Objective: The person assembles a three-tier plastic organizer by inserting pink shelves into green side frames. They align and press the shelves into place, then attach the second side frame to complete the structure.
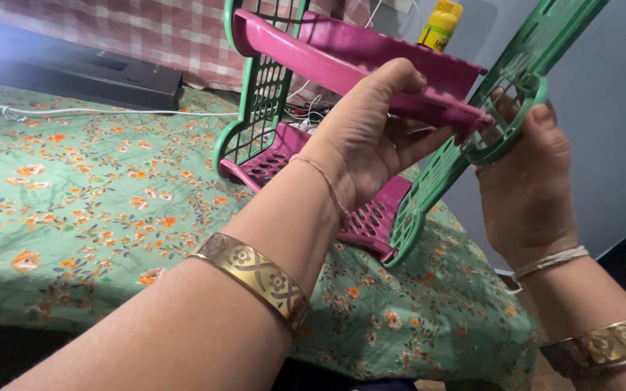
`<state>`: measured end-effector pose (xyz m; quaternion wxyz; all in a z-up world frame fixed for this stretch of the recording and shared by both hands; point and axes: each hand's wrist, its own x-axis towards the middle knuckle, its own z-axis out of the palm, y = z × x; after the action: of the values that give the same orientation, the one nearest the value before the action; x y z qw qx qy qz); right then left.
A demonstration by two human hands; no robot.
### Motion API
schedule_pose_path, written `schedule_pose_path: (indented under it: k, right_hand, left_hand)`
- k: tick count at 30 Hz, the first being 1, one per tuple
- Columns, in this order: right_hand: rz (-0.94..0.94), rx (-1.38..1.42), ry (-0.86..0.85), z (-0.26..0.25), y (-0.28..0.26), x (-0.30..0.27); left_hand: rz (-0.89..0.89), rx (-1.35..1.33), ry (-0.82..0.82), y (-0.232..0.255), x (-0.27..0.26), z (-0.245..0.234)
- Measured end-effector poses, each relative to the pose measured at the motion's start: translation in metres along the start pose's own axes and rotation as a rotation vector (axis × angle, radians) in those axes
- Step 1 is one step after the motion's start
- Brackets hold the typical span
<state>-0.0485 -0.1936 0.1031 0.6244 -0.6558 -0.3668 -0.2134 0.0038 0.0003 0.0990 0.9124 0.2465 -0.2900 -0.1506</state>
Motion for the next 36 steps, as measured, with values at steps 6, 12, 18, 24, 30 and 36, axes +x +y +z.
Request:
schedule_pose_path:
  k: [6, 12, 18, 24, 30, 36]
  right_hand:
    - [-0.015, 0.0, -0.019, -0.0009, -0.0012, -0.002]
    - [-0.003, 0.053, -0.006, -0.0018, -0.0038, -0.0036]
    - [-0.014, 0.042, -0.023, 0.0002, -0.0041, -0.0037]
    - [-0.005, 0.035, -0.039, 0.0, -0.0053, -0.0014]
    - [0.011, 0.022, -0.058, 0.005, -0.008, 0.0001]
    - [0.037, 0.023, -0.051, 0.0029, -0.0029, 0.0024]
  left_hand:
    - [-0.029, 0.079, 0.013, 0.0011, -0.0049, -0.002]
    - [-0.048, 0.101, 0.042, -0.0023, -0.0041, -0.0034]
    - [-0.028, 0.064, 0.037, -0.0033, 0.0019, -0.0023]
    - [-0.033, 0.065, 0.022, -0.0026, 0.0006, -0.0023]
    - [-0.053, 0.07, 0.025, 0.0025, -0.0024, -0.0017]
    - [-0.05, 0.054, 0.022, 0.0049, -0.0023, -0.0025]
